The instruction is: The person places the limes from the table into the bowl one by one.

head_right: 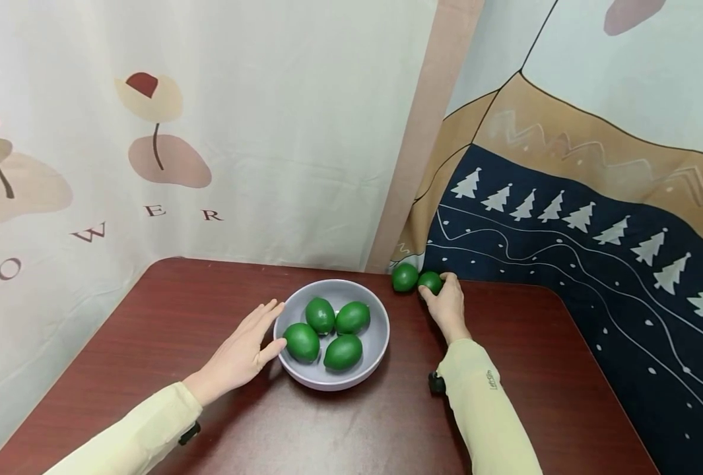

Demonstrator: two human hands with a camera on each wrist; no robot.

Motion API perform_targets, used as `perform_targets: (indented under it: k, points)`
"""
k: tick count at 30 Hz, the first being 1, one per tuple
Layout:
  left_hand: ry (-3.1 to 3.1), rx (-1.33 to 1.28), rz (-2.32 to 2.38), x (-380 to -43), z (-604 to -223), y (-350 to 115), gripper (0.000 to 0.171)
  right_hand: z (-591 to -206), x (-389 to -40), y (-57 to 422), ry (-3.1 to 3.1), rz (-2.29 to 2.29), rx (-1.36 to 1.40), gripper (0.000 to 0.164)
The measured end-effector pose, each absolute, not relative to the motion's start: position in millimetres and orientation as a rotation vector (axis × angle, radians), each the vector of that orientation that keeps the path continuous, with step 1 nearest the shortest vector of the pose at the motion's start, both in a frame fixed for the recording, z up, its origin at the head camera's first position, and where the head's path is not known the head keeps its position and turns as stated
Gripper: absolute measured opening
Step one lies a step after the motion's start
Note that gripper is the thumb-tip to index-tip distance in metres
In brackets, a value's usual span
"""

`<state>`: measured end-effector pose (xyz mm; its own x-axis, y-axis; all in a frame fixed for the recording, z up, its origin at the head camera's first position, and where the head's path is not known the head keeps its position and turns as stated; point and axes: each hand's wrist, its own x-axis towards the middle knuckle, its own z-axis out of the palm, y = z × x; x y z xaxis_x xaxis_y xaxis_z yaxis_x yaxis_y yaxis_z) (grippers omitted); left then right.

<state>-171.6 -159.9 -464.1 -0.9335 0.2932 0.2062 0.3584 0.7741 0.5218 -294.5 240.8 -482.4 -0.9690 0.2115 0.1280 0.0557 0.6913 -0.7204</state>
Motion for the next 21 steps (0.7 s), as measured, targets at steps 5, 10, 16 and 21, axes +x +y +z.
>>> perform_targets:
  k: [5,10,16,21]
  points:
    - [-2.850,-0.525,-0.882,-171.7,-464.0,-159.7,0.069,-482.6,-294.7,240.0,-2.690,1.144,-0.208,0.060]
    - [-2.857,-0.529,-0.870,-172.5,-464.7,-159.7,0.069,-482.5,-292.9,241.0,-2.715,1.136,-0.195,0.060]
    - [-2.855,-0.530,-0.864,-171.9,-464.0,-160.1,0.069,-483.5,-288.9,242.2,-2.695,1.181,-0.206,0.061]
    - [-2.860,-0.526,-0.873,-171.2,-462.9,-159.8,0.069,-487.7,-286.9,244.6,-2.639,1.242,-0.201,0.060]
